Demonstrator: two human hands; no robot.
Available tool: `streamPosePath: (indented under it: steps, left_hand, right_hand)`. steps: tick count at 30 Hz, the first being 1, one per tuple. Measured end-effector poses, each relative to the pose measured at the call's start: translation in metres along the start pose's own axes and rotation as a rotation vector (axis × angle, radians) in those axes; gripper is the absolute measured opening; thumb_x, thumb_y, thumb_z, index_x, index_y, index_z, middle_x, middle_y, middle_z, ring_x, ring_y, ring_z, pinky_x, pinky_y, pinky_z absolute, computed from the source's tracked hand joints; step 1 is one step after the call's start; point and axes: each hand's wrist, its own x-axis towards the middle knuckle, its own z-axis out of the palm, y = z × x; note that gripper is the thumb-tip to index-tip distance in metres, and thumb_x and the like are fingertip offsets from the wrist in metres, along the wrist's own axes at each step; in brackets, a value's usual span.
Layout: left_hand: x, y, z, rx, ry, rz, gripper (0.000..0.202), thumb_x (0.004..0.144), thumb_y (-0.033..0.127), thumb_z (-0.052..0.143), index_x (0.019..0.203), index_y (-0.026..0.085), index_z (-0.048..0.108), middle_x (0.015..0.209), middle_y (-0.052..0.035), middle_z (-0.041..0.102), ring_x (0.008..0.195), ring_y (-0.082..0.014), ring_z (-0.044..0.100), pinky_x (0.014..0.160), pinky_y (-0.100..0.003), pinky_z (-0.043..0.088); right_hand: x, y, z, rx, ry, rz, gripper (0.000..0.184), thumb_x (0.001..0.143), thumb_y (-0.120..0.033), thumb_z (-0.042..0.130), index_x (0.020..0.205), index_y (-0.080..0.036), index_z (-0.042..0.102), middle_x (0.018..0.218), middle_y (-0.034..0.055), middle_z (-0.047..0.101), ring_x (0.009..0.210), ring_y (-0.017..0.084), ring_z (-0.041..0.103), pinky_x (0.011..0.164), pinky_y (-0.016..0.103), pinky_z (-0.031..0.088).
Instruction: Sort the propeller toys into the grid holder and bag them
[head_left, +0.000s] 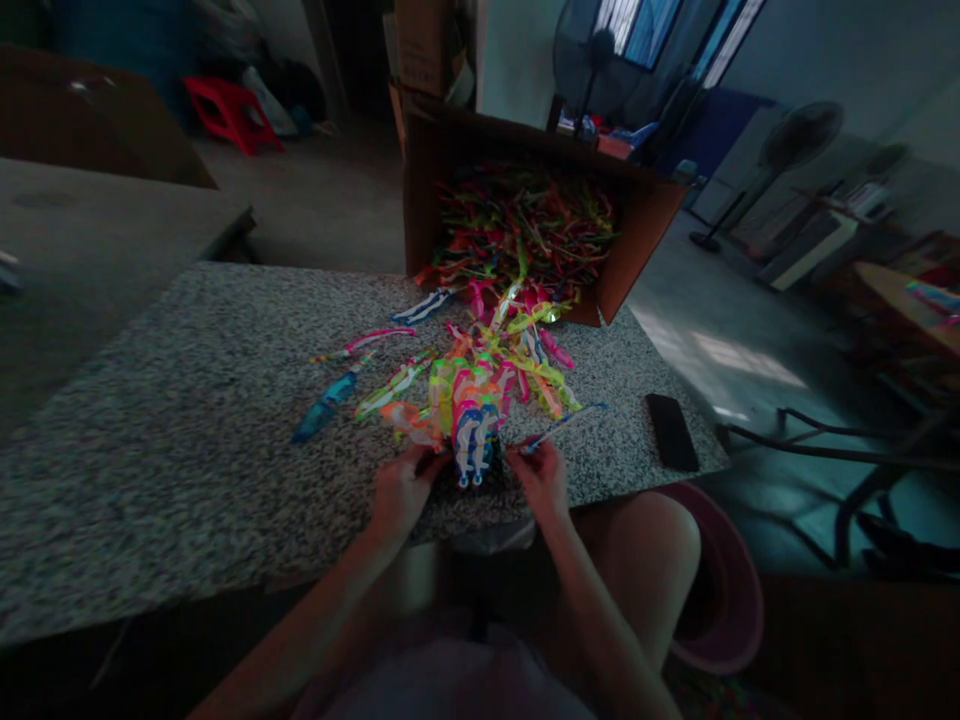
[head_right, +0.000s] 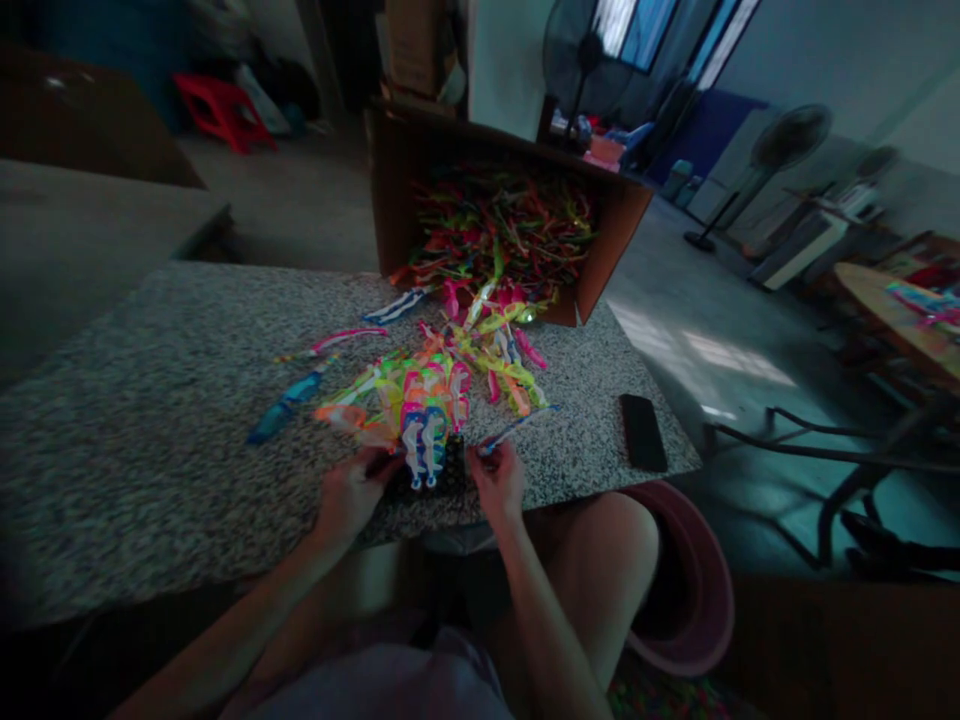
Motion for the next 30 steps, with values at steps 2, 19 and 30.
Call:
streamPosePath:
  steps: [2,19,30]
  left_hand:
    - [0.001,-0.003,0.005,0.046,-0.043,0.078,0.023,0.084,0.033,0.049,0.09,0.019,0.066,0.088,-0.004,0.074,0.074,-0.0189,0.069,0.07,-0.026,0.053]
    - [-0.006,-0.004,0.013,0.322,0.079,0.33,0.027,0.093,0.027,0.039,0.104,0.015,0.06,0.09,-0.0089,0.07,0.085,-0.0223,0.063,0.079,-0.033,0.049]
    - [-0.001,-0.012,0.011,0.35,-0.018,0.298,0.026,0.091,0.029,0.038,0.098,0.019,0.061,0.089,-0.0084,0.07,0.083,-0.0238,0.065,0.075,-0.035,0.051]
  right_hand:
    - [0.013,-0.001,0.011,-0.187,-0.058,-0.098,0.022,0.072,-0.032,0.067,0.088,-0.02,0.058,0.077,-0.0002,0.069,0.068,0.015,0.066,0.064,0.024,0.05]
    - [0.016,-0.011,0.033,-0.926,-0.118,-0.274,0.019,0.079,-0.013,0.057,0.098,-0.018,0.057,0.085,0.0046,0.068,0.082,0.019,0.064,0.069,0.024,0.043]
    - [0.023,-0.018,0.031,-1.045,-0.278,-0.276,0.021,0.079,-0.012,0.054,0.099,-0.018,0.058,0.084,0.0062,0.067,0.079,0.02,0.062,0.067,0.025,0.043]
